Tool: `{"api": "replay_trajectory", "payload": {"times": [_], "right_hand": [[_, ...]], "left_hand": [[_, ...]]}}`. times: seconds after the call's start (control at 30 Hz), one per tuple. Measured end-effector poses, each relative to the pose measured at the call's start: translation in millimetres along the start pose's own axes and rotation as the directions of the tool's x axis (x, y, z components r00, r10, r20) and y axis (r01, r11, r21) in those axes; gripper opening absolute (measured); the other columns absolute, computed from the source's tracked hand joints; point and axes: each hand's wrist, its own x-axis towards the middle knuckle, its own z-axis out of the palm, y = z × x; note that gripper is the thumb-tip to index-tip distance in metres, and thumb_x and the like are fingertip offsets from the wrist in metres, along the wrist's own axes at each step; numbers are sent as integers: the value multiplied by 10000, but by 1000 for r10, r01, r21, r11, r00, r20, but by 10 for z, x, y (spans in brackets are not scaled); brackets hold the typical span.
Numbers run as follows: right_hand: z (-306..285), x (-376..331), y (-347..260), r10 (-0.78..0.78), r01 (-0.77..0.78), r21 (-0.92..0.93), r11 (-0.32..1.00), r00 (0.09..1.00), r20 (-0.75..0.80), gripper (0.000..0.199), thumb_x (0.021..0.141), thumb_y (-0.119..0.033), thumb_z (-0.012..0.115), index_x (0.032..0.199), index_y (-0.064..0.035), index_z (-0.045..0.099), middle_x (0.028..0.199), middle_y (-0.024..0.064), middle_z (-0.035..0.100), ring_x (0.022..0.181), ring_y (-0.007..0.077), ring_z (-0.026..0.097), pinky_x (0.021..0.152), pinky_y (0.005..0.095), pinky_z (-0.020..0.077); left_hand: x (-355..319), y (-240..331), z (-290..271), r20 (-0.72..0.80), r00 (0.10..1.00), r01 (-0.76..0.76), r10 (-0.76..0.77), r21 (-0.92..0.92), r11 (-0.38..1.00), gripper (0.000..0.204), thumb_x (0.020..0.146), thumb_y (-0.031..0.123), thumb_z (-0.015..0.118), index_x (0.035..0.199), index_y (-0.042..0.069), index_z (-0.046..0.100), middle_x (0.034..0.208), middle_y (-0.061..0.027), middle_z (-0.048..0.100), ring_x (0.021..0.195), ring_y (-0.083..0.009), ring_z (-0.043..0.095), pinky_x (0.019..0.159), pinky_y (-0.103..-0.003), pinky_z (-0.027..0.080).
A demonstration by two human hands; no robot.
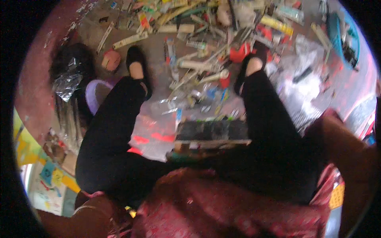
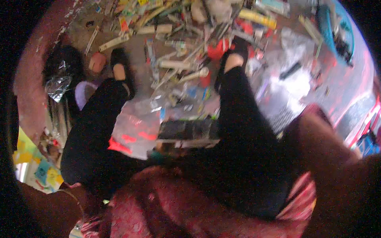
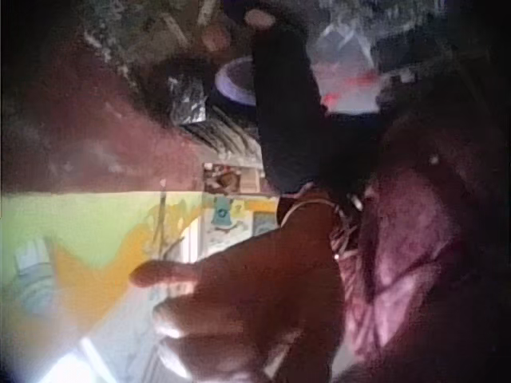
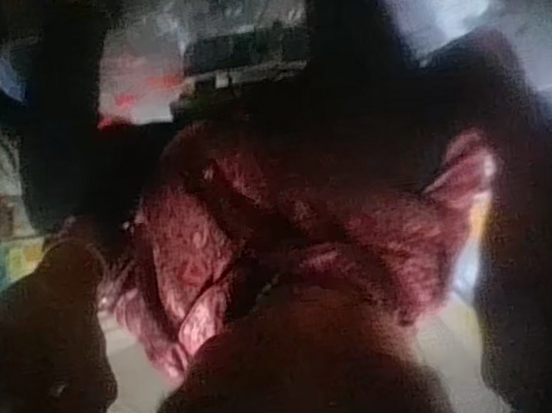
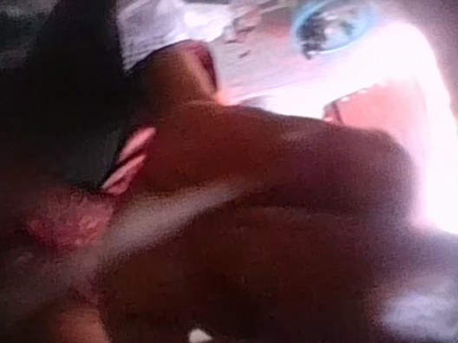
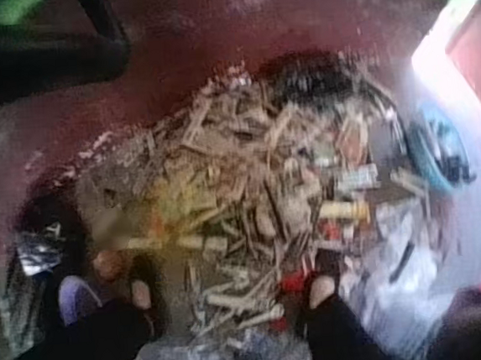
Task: The person picks up packaged items from a pile on the floor, wipes them with a cloth, and places them into a plastic bag.
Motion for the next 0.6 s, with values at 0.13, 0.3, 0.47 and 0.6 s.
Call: {"api": "replay_trajectory", "payload": {"times": [0.13, 0.3, 0.47, 0.6], "right_hand": [[-47, -119, -63, -65, 65, -8, 998, 998, 23, 295, 833, -270, 499, 932, -17, 614, 826, 73, 622, 759, 161, 574, 683, 264, 443], [29, -195, 71, -29, 30, 29, 999, 1000, -5, 288, 833, -265, 500, 926, -17, 613, 819, 72, 619, 749, 157, 570, 673, 261, 438], [-235, -235, -2, -87, 88, 7, 996, 995, -43, 280, 834, -259, 502, 919, -17, 612, 812, 70, 616, 739, 153, 567, 662, 257, 434], [-480, -143, -31, -120, 122, 28, 992, 990, -75, 274, 834, -255, 502, 914, -16, 612, 806, 69, 614, 731, 150, 564, 654, 254, 431]], "left_hand": [[-42, -423, 103, -22, 1000, -19, 18, -60, 998, 350, 798, 194, 518, 1113, 58, 451, 1187, -163, 453, 1077, -219, 452, 934, -413, 304], [78, -671, 130, 44, 999, 30, -25, -123, 992, 362, 795, 200, 524, 1121, 63, 445, 1188, -160, 453, 1075, -219, 453, 938, -416, 298], [129, -755, 120, 44, 999, 12, -6, -134, 991, 375, 792, 206, 529, 1129, 68, 438, 1188, -157, 453, 1074, -220, 455, 942, -419, 293], [288, -665, 111, 24, 998, 53, -50, -145, 988, 385, 790, 210, 534, 1136, 72, 433, 1189, -155, 453, 1073, -221, 456, 945, -421, 289]]}}
